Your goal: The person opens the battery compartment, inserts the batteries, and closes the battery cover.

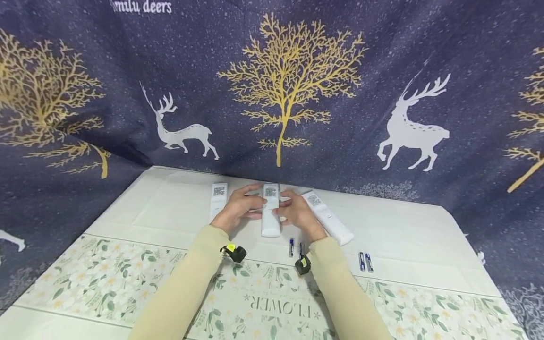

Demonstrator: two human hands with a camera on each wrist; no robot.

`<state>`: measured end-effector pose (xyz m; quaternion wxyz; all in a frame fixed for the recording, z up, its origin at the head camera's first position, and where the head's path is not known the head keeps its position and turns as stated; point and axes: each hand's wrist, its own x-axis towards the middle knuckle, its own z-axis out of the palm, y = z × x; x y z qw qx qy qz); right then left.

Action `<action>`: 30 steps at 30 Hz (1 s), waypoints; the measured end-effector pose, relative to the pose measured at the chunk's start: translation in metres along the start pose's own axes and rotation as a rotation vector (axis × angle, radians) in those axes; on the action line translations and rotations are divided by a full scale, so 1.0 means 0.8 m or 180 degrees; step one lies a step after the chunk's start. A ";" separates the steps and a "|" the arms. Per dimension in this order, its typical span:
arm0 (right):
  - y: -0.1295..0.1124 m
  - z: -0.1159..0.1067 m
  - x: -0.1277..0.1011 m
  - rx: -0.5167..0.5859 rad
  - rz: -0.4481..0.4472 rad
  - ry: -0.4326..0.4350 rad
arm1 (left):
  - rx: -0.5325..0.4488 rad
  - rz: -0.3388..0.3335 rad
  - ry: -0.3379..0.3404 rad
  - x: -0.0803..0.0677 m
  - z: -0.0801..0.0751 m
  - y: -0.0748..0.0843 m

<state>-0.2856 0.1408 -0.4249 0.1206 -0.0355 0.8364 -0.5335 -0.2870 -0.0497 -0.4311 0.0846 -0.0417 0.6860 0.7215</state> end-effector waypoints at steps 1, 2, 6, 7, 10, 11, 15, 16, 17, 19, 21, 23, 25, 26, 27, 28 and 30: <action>0.001 0.000 0.000 -0.0009 -0.0018 -0.0014 | -0.0035 -0.0015 -0.0007 0.000 0.000 -0.001; 0.001 0.001 0.000 -0.0021 -0.0033 -0.0029 | -0.0060 -0.0026 -0.0013 0.001 0.000 -0.002; 0.001 0.001 -0.001 -0.0045 -0.0111 -0.0109 | -0.0113 -0.0080 -0.0029 0.004 -0.001 -0.003; 0.002 0.001 -0.001 -0.0050 -0.0143 -0.0130 | -0.0111 -0.0094 -0.0034 0.004 -0.002 -0.003; 0.001 0.001 -0.002 -0.0048 -0.0180 -0.0168 | -0.0047 -0.0099 -0.0066 0.006 -0.002 -0.003; 0.001 0.002 -0.002 -0.0056 -0.0189 -0.0179 | -0.0018 -0.0093 -0.0082 0.007 -0.002 -0.004; -0.001 0.002 -0.002 -0.0074 -0.0208 -0.0237 | 0.0102 -0.0031 -0.0153 0.009 -0.004 -0.005; -0.001 0.003 -0.002 -0.0081 -0.0220 -0.0249 | 0.0102 -0.0021 -0.0174 0.009 -0.005 -0.005; -0.002 0.003 -0.002 -0.0085 -0.0227 -0.0257 | 0.0097 -0.0018 -0.0194 0.010 -0.006 -0.005; -0.003 0.003 -0.004 -0.0101 -0.0275 -0.0266 | 0.0055 -0.0013 -0.0228 0.010 -0.008 -0.005; -0.004 0.003 -0.006 -0.0146 -0.0363 -0.0253 | 0.0024 -0.0002 -0.0253 0.012 -0.010 -0.005; -0.006 0.002 -0.008 -0.0167 -0.0474 -0.0239 | 0.0017 0.0042 -0.0261 0.014 -0.013 -0.003; -0.008 0.001 -0.012 -0.0176 -0.0594 -0.0225 | 0.0018 0.0102 -0.0244 0.015 -0.015 0.000; -0.009 0.000 -0.013 -0.0163 -0.0648 -0.0221 | 0.0005 0.0131 -0.0235 0.015 -0.016 0.001; -0.011 -0.001 -0.015 -0.0134 -0.0694 -0.0224 | -0.0010 0.0164 -0.0222 0.015 -0.017 0.003; -0.012 -0.001 -0.017 -0.0106 -0.0730 -0.0234 | -0.0034 0.0189 -0.0209 0.015 -0.018 0.005; -0.015 -0.002 -0.019 -0.0048 -0.0794 -0.0260 | -0.0077 0.0231 -0.0184 0.015 -0.021 0.008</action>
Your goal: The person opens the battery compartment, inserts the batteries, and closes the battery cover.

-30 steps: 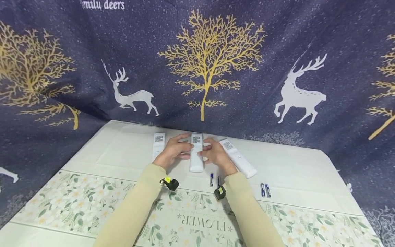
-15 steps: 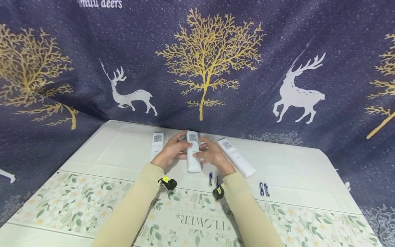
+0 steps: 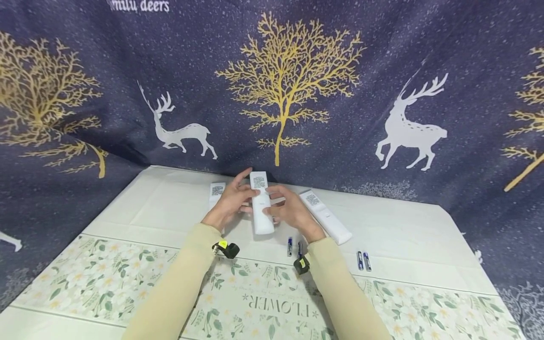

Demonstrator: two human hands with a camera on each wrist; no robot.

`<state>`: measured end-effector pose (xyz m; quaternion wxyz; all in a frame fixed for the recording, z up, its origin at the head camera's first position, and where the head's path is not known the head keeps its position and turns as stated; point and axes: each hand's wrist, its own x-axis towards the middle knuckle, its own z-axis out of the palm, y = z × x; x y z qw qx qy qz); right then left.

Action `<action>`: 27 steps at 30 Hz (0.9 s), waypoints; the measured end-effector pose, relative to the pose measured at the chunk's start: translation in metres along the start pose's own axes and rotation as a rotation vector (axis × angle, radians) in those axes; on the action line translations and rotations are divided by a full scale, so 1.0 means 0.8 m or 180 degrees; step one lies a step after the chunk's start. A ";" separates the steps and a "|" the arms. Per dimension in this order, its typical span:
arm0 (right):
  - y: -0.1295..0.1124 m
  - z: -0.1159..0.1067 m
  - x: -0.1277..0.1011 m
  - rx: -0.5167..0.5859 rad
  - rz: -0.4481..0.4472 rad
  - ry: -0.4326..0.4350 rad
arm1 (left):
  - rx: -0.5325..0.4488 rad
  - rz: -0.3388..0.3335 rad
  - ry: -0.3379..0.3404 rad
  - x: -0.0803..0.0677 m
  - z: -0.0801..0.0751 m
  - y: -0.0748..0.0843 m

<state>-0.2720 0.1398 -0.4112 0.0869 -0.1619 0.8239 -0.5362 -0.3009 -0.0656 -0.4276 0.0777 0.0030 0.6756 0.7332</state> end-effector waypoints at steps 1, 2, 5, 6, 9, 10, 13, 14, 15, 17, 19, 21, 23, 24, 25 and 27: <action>-0.001 0.000 -0.001 0.0029 -0.0020 -0.0008 | -0.0022 0.0015 0.0010 0.000 0.000 0.002; -0.003 0.000 -0.002 0.0056 -0.0033 -0.0016 | -0.0041 0.0031 0.0016 -0.001 -0.001 0.004; -0.007 0.000 -0.005 0.0097 -0.0078 -0.0040 | -0.0067 0.0099 0.0058 -0.003 -0.001 0.009; -0.008 0.000 -0.007 0.0100 -0.0086 -0.0047 | -0.0072 0.0123 0.0073 -0.004 -0.001 0.010; -0.010 -0.001 -0.010 0.0102 -0.0117 -0.0074 | -0.0055 0.0195 0.0122 -0.005 0.000 0.014; -0.011 -0.002 -0.011 0.0100 -0.0118 -0.0085 | -0.0043 0.0216 0.0134 -0.006 0.001 0.015; -0.012 -0.006 -0.015 0.0092 -0.0161 -0.0105 | -0.0020 0.0277 0.0168 -0.007 0.003 0.018; -0.012 -0.007 -0.016 0.0094 -0.0175 -0.0114 | -0.0016 0.0295 0.0179 -0.008 0.003 0.020; -0.012 -0.008 -0.017 0.0091 -0.0190 -0.0121 | -0.0026 0.0310 0.0187 -0.009 0.004 0.021; -0.012 -0.009 -0.018 0.0093 -0.0229 -0.0143 | -0.0054 0.0329 0.0206 -0.010 0.005 0.022; -0.012 -0.010 -0.018 0.0103 -0.0254 -0.0170 | -0.0079 0.0340 0.0219 -0.011 0.005 0.023; -0.013 -0.010 -0.018 0.0098 -0.0277 -0.0188 | -0.0078 0.0343 0.0235 -0.011 0.005 0.024; -0.014 -0.010 -0.018 0.0100 -0.0281 -0.0199 | -0.0045 0.0342 0.0252 -0.012 0.004 0.026; -0.015 -0.010 -0.018 0.0101 -0.0285 -0.0197 | -0.0032 0.0341 0.0257 -0.012 0.004 0.027; -0.015 -0.009 -0.018 0.0096 -0.0284 -0.0194 | -0.0010 0.0339 0.0262 -0.012 0.003 0.027; -0.016 -0.008 -0.018 0.0081 -0.0282 -0.0191 | 0.0026 0.0327 0.0263 -0.012 0.003 0.028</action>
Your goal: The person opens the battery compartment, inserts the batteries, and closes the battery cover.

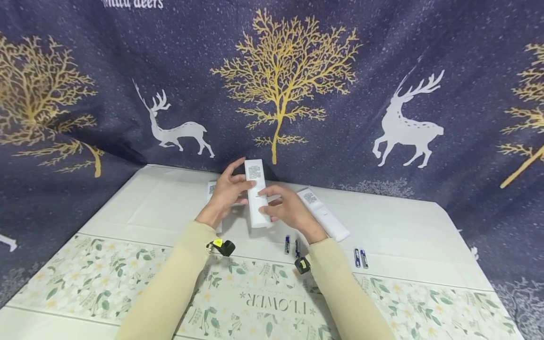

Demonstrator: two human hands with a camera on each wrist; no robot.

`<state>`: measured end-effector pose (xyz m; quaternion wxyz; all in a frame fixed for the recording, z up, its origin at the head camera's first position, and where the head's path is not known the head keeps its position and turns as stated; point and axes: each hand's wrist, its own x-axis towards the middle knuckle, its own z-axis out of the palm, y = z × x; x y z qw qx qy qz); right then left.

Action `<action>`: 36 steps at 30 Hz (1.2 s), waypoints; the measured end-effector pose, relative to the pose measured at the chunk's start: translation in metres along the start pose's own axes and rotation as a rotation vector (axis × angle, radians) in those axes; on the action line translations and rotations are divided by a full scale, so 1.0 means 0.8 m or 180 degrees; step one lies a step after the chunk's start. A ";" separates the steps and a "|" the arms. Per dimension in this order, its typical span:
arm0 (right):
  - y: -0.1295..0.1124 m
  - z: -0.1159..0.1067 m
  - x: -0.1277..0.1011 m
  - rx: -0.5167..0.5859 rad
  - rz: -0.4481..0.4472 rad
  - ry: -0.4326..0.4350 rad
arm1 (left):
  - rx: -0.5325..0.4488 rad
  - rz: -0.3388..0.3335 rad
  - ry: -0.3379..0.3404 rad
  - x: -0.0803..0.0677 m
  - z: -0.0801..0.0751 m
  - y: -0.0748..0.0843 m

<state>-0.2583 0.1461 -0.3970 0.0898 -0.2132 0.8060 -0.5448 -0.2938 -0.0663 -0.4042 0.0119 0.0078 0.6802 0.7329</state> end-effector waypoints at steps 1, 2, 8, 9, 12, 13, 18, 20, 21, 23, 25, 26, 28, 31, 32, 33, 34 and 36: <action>-0.001 0.001 0.000 -0.0013 -0.0005 0.0001 | 0.0008 -0.0008 0.0005 0.000 0.000 0.001; -0.001 0.001 0.000 -0.0027 -0.0012 0.0003 | 0.0018 -0.0015 0.0008 0.000 -0.001 0.001; -0.004 0.004 0.001 -0.0153 -0.0049 0.0044 | 0.0052 -0.0008 0.0026 -0.002 -0.001 0.002; -0.004 0.004 0.001 -0.0174 -0.0056 0.0052 | 0.0051 -0.0007 0.0029 -0.002 0.000 0.002; -0.004 0.005 0.000 -0.0239 -0.0061 0.0060 | 0.0037 -0.0004 0.0031 -0.003 0.001 0.003; -0.004 0.006 0.000 -0.0255 -0.0061 0.0062 | 0.0033 -0.0002 0.0031 -0.003 0.001 0.003; -0.006 0.006 -0.001 -0.0310 -0.0095 0.0070 | 0.0061 0.0027 0.0026 -0.005 0.004 0.005; -0.007 0.006 0.000 -0.0313 -0.0113 0.0067 | 0.0071 0.0038 0.0024 -0.005 0.004 0.006; -0.007 0.007 0.000 -0.0314 -0.0122 0.0066 | 0.0065 0.0038 0.0025 -0.004 0.004 0.006; -0.007 0.007 0.000 -0.0326 -0.0137 0.0071 | 0.0052 0.0041 0.0027 -0.004 0.004 0.006; -0.008 0.007 0.001 -0.0375 -0.0164 0.0095 | 0.0028 0.0048 0.0028 -0.004 0.003 0.006; -0.008 0.007 0.001 -0.0419 -0.0185 0.0122 | 0.0017 0.0053 0.0028 -0.003 0.003 0.006; -0.010 0.007 0.001 -0.0508 -0.0221 0.0178 | -0.0003 0.0063 0.0026 -0.003 0.002 0.006; -0.013 0.006 0.001 -0.0643 -0.0302 0.0268 | -0.0047 0.0077 0.0026 -0.004 0.001 0.007; -0.014 0.005 0.001 -0.0672 -0.0331 0.0287 | -0.0059 0.0082 0.0036 -0.004 0.000 0.008; -0.015 0.005 0.000 -0.0681 -0.0369 0.0295 | -0.0067 0.0085 0.0046 -0.004 0.000 0.008; -0.016 0.004 0.000 -0.0679 -0.0419 0.0292 | -0.0071 0.0088 0.0057 -0.004 0.000 0.009; -0.018 0.003 -0.001 -0.0654 -0.0542 0.0262 | -0.0066 0.0089 0.0079 -0.004 -0.001 0.010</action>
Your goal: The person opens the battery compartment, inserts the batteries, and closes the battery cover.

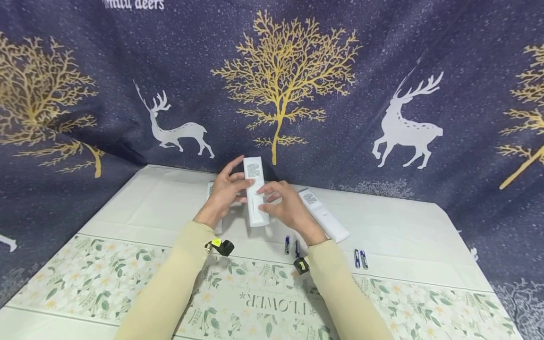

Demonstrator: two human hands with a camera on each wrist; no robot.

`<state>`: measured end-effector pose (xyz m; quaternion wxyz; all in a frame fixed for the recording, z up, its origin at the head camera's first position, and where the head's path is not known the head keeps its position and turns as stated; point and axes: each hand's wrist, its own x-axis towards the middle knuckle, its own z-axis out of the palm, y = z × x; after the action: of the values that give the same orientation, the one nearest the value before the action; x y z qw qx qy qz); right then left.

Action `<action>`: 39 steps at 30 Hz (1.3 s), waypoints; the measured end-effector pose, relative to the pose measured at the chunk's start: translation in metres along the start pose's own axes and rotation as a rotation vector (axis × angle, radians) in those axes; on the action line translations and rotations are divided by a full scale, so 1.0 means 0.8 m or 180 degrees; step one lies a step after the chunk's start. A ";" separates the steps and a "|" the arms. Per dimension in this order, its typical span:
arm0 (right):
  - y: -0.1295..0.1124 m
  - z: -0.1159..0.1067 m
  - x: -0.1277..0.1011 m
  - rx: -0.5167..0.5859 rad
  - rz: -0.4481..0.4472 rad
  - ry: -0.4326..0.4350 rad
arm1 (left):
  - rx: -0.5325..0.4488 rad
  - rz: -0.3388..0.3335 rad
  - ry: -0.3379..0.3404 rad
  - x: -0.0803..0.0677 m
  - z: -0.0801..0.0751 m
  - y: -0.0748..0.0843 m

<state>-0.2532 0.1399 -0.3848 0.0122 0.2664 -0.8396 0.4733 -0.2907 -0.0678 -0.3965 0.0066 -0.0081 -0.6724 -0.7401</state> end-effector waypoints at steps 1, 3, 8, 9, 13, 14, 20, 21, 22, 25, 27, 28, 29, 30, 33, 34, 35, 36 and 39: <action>0.000 0.000 0.000 0.0032 -0.0066 -0.0022 | 0.0007 0.0004 0.0007 0.000 0.000 0.000; 0.001 0.000 -0.001 0.0095 -0.0194 -0.0068 | 0.0015 -0.0002 0.0014 0.001 -0.001 0.000; 0.001 0.002 -0.001 0.0222 -0.0308 -0.0136 | -0.0010 -0.0006 0.0036 0.002 -0.003 -0.001; 0.001 0.002 -0.001 0.0238 -0.0306 -0.0134 | -0.0006 -0.0003 0.0043 0.002 -0.003 -0.001; 0.000 0.002 -0.001 0.0255 -0.0301 -0.0092 | 0.0010 0.0000 0.0045 0.002 -0.004 -0.001; 0.000 0.002 -0.001 0.0270 -0.0300 -0.0083 | 0.0009 0.0000 0.0038 0.002 -0.005 -0.001; 0.000 0.002 0.000 0.0408 -0.0268 -0.0089 | -0.0036 -0.0010 0.0014 0.002 -0.005 0.000; 0.000 0.002 0.000 0.0427 -0.0255 -0.0095 | -0.0038 -0.0015 0.0014 0.002 -0.005 0.000; 0.000 0.002 0.000 0.0454 -0.0243 -0.0105 | -0.0041 -0.0019 0.0014 0.002 -0.005 0.000; 0.001 0.000 0.000 0.0548 -0.0137 -0.0141 | -0.0055 -0.0028 0.0007 0.002 -0.005 0.000; 0.001 -0.003 0.000 0.0607 -0.0076 -0.0148 | -0.0054 -0.0034 0.0002 0.002 -0.004 0.001; 0.001 -0.004 0.000 0.0650 -0.0047 -0.0148 | -0.0054 -0.0035 0.0000 0.003 -0.004 0.001; 0.001 -0.006 0.000 0.0684 -0.0014 -0.0136 | -0.0050 -0.0038 0.0000 0.003 -0.004 0.001; 0.001 -0.008 0.000 0.0714 0.0007 -0.0121 | -0.0043 -0.0043 0.0000 0.003 -0.003 0.001; 0.002 -0.015 0.000 0.0756 0.0074 -0.0050 | -0.0021 -0.0057 0.0005 0.003 -0.003 0.002; 0.002 -0.018 -0.001 0.0770 0.0098 -0.0027 | -0.0015 -0.0063 0.0008 0.003 -0.003 0.003; 0.003 -0.020 -0.001 0.0771 0.0120 -0.0005 | -0.0014 -0.0068 0.0013 0.003 -0.003 0.003; 0.004 -0.022 -0.002 0.0764 0.0134 0.0013 | -0.0017 -0.0073 0.0015 0.003 -0.003 0.003; 0.007 -0.029 -0.003 0.0744 0.0159 0.0059 | -0.0040 -0.0071 0.0011 0.002 -0.003 0.003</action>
<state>-0.2589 0.1618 -0.3770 -0.0230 0.2406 -0.7849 0.5705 -0.2922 -0.0708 -0.3940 -0.0005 0.0007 -0.6679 -0.7443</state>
